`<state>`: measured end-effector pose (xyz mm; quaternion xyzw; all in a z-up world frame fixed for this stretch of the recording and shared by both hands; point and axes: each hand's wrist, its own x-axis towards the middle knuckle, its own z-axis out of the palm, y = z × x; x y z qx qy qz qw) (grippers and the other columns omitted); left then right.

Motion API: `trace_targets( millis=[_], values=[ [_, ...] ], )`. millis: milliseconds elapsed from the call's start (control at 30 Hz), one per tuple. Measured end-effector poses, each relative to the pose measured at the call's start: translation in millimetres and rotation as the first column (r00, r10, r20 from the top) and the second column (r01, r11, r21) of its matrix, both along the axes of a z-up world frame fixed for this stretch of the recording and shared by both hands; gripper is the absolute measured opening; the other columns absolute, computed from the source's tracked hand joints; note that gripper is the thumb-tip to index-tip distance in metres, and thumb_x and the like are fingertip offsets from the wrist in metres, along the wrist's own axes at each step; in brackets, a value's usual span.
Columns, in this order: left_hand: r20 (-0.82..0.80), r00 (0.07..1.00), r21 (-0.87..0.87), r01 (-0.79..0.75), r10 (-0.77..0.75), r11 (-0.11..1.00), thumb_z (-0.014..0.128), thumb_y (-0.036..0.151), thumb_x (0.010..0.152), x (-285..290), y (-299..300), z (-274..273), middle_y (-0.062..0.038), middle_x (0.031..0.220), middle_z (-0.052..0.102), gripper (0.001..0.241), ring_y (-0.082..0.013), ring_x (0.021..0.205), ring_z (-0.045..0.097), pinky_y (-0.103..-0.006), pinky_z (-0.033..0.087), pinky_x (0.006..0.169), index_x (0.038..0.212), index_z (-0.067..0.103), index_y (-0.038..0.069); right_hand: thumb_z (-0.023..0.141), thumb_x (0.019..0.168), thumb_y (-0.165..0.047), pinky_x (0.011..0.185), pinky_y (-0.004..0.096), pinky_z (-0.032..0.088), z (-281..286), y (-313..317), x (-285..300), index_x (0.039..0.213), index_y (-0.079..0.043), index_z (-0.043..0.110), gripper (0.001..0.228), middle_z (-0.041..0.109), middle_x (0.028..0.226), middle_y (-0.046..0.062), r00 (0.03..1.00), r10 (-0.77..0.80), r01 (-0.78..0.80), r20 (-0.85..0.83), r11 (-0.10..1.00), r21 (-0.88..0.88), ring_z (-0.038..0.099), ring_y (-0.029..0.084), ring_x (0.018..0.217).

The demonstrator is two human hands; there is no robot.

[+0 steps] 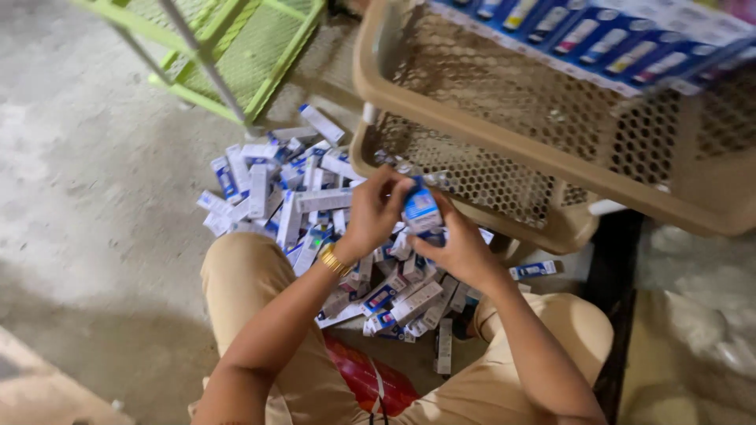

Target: Sorting and arranging boxes of printer ink cartridges into a shelf.

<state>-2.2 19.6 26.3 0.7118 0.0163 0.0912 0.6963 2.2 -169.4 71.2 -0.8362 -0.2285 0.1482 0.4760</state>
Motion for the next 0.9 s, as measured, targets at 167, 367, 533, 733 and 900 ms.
trace_targets(
  millis=[167, 367, 533, 733, 900],
  values=[
    [0.406, 0.901, 0.264, -0.277, 0.154, 0.924, 0.066, 0.011, 0.104, -20, 5, 41, -0.01, 0.083, 0.066, 0.011, -0.0156, 0.065, 0.06, -0.0278, 0.048, 0.06, 0.101, 0.068, 0.001, 0.09, 0.081, -0.031, 0.091, 0.046, 0.054, -3, -8, -6, 0.135, -0.002, 0.053, 0.072, 0.065, 0.123, 0.023, 0.929, -0.044, 0.163, 0.366, 0.939, -0.303, 0.066, 0.038, 0.11],
    [0.618, 0.785, 0.293, -0.285, 0.047, 0.913, 0.071, 0.009, 0.102, -44, -27, 121, -0.012, 0.101, 0.073, 0.013, -0.0224, 0.085, 0.071, -0.0309, 0.054, 0.078, 0.113, 0.071, 0.003, 0.09, 0.078, -0.027, 0.087, 0.045, 0.055, 40, -44, -25, 0.141, -0.002, 0.055, 0.076, 0.064, 0.121, 0.023, 0.676, -0.069, 0.194, 0.734, 0.977, -0.088, 0.066, 0.04, 0.107],
    [0.672, 0.722, 0.378, -0.144, -0.164, 0.915, 0.069, 0.013, 0.103, 19, -84, 152, -0.012, 0.108, 0.075, 0.02, -0.0263, 0.092, 0.073, -0.0348, 0.057, 0.081, 0.121, 0.069, 0.004, 0.09, 0.083, -0.022, 0.087, 0.043, 0.054, 90, -96, -6, 0.121, -0.001, 0.063, 0.052, 0.067, 0.112, 0.017, 0.436, -0.432, 0.437, 0.789, 0.868, 0.234, 0.067, 0.033, 0.101],
    [0.683, 0.635, 0.615, -0.232, -0.361, 0.754, 0.064, 0.026, 0.104, 162, -188, 128, -0.017, 0.133, 0.064, 0.039, -0.0362, 0.124, 0.059, -0.0481, 0.048, 0.104, 0.134, 0.06, 0.001, 0.092, 0.088, -0.02, 0.07, 0.033, 0.053, 94, -196, 124, 0.102, -0.002, 0.067, 0.034, 0.068, 0.087, 0.006, 0.286, -0.716, 0.64, 0.637, 0.637, 0.429, 0.063, 0.016, 0.075],
    [0.568, 0.605, 0.817, -0.33, -0.558, 0.473, 0.062, 0.037, 0.101, 245, -239, 112, -0.016, 0.159, 0.039, 0.062, -0.0341, 0.148, 0.032, -0.0553, 0.033, 0.117, 0.148, 0.046, 0.0, 0.094, 0.08, -0.02, 0.061, 0.032, 0.049, 60, -253, 238, 0.09, -0.002, 0.067, 0.033, 0.065, 0.074, 0.002, 0.286, -0.753, 0.647, 0.592, 0.608, 0.461, 0.055, 0.011, 0.065]
  ],
)
